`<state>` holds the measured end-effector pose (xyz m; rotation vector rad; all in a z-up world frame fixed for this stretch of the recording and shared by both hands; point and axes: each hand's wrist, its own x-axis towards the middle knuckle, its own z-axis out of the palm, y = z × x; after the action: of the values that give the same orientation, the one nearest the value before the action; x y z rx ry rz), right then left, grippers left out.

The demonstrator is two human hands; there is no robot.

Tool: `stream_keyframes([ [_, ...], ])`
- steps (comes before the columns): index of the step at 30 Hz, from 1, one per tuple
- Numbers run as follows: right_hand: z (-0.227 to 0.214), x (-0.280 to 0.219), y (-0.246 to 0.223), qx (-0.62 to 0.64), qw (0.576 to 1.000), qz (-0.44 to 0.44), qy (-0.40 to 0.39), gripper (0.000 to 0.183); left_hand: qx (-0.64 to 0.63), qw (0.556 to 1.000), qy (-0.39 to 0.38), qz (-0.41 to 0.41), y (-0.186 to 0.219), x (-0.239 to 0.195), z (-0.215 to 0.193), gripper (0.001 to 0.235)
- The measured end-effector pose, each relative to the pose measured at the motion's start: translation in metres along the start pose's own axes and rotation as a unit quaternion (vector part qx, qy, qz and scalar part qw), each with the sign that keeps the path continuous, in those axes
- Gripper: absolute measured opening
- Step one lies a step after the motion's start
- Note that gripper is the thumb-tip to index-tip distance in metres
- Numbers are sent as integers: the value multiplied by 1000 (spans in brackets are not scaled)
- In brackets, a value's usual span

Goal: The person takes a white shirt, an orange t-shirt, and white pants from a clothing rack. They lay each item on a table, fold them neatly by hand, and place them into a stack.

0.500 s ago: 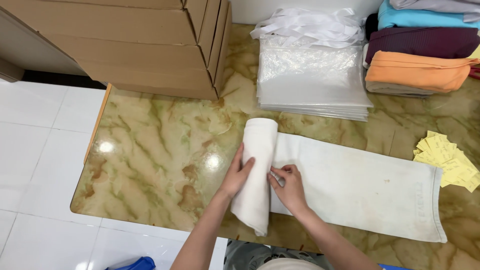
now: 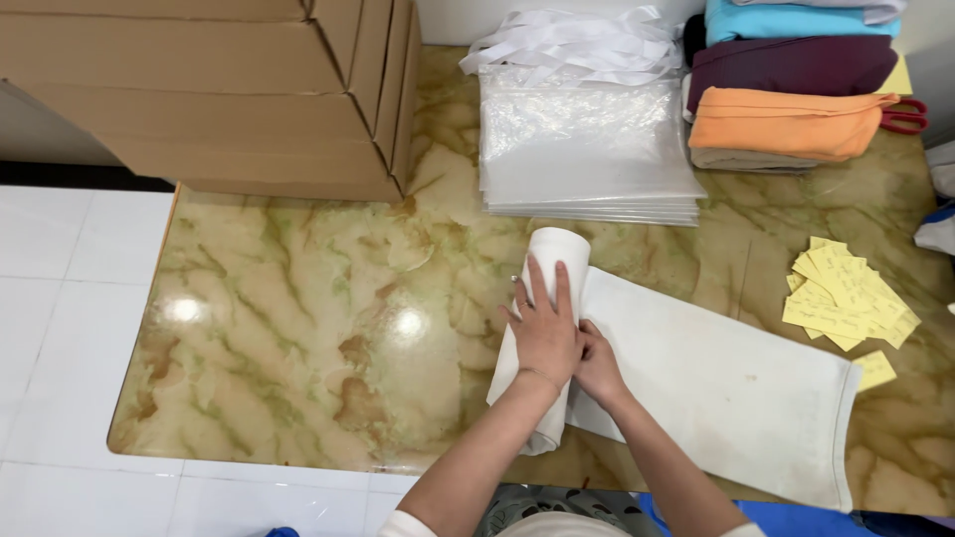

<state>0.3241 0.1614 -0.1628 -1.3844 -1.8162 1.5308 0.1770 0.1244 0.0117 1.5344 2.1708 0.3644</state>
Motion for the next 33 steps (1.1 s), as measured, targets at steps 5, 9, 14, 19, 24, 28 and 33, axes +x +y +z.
stream_keyframes([
  [5,-56,-43,-45,126,975,52,176,45,75,995,42,51,17,2,53,90],
  [9,-120,-71,-13,-217,936,91,260,42,169,980,78,71,38,-7,71,78],
  [14,-109,-115,-67,-227,932,41,281,64,216,970,79,83,53,-14,90,69],
  [19,-69,-114,-132,71,969,38,235,58,125,963,203,125,56,-13,105,79],
  [24,-44,-84,-139,65,980,120,143,68,-213,966,88,115,-2,0,72,81],
  [28,-37,-66,-85,-121,981,114,100,82,-530,846,55,23,-42,2,12,39],
  [33,-47,-68,-83,-96,974,199,47,85,-497,857,18,-139,-88,15,50,46],
])
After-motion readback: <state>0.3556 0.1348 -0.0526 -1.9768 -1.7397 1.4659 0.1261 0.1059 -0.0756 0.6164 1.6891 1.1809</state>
